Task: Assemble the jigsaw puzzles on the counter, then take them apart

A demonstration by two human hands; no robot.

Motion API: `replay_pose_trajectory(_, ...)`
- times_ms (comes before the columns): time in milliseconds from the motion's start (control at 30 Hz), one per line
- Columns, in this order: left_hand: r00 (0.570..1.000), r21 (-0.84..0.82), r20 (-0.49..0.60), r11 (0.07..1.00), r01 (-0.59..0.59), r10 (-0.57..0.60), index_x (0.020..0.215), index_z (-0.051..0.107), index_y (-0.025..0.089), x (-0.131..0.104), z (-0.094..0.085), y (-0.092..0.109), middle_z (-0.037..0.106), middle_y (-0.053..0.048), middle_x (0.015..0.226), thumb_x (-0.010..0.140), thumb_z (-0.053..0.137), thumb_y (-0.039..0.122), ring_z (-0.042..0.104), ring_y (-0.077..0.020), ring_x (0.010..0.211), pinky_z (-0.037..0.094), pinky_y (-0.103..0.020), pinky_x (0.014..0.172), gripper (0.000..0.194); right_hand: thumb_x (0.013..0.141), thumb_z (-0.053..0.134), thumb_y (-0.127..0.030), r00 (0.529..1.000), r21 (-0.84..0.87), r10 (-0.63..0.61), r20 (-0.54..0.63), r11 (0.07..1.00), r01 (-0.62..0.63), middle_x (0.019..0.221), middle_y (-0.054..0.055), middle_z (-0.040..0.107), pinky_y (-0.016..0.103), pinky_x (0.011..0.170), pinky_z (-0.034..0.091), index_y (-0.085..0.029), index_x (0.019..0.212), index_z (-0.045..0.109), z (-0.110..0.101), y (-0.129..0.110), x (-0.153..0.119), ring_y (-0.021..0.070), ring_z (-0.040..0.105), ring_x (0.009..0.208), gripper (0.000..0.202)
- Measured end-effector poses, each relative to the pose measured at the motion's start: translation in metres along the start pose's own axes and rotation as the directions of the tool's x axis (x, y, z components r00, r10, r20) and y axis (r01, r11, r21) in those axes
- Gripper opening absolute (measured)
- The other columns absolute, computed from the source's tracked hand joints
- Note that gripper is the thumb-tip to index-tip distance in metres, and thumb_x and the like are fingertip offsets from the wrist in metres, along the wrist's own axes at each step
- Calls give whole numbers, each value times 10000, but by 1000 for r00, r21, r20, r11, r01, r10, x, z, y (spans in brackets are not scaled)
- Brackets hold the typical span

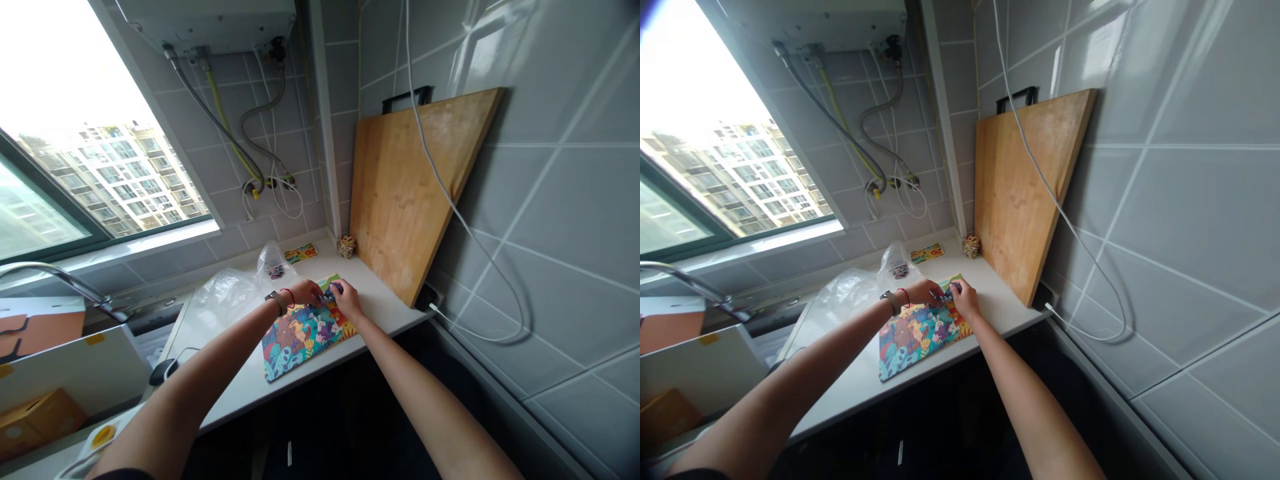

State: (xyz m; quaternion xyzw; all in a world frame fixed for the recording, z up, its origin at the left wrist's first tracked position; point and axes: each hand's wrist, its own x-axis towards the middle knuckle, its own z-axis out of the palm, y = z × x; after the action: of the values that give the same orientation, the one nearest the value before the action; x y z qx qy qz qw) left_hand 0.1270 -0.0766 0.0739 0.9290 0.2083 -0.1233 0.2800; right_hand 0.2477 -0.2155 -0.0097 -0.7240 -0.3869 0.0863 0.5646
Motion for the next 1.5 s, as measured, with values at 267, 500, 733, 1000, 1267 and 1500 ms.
replay_pose_trajectory(267,996,145,-58,987,69,-61,1155,740,234,6,11,4,770,-54,1098,505,968,276,727,-274,1001,561,-292,837,690,898,555,-454,1000,39,3,3,999,-3,975,95,792,388,884,565,-235,931,711,0,1,0,284,732,955,271)
replay_pose_trajectory(500,990,189,-121,978,88,-66,1099,753,223,1,12,12,753,-60,1081,503,972,279,715,-273,992,546,-288,842,638,902,532,-494,1000,100,10,0,995,-10,985,104,793,387,883,568,-231,941,707,-3,2,1,285,728,959,318)
replay_pose_trajectory(733,976,184,-215,981,62,-22,961,761,200,-24,8,24,756,-45,982,638,907,215,693,-221,930,506,-261,834,355,901,509,-516,1000,167,1,-10,986,1,1033,132,787,402,912,556,-214,976,687,-7,1,2,287,722,975,358)
replay_pose_trajectory(1000,962,138,-269,987,87,-47,934,751,155,-38,-3,39,748,-36,862,685,869,165,650,-180,781,465,-257,733,275,909,503,-537,1000,249,8,11,968,-11,1011,134,786,394,885,559,-208,975,669,-10,1,-1,271,720,941,375)
replay_pose_trajectory(1267,953,66,-286,990,124,-100,894,751,166,-40,-6,46,736,-16,813,694,875,253,629,-161,737,446,-244,675,251,934,494,-550,1000,319,21,-6,948,-17,1022,146,774,391,860,565,-197,1015,652,-13,0,-1,274,717,946,395)
replay_pose_trajectory(1500,957,-33,-254,991,133,-137,987,753,132,-43,-23,33,778,-64,918,785,817,296,683,-174,799,508,-248,706,268,987,487,-530,996,323,-36,-77,945,59,1127,143,741,382,915,545,-203,1137,644,-19,-8,-12,266,705,1019,393)
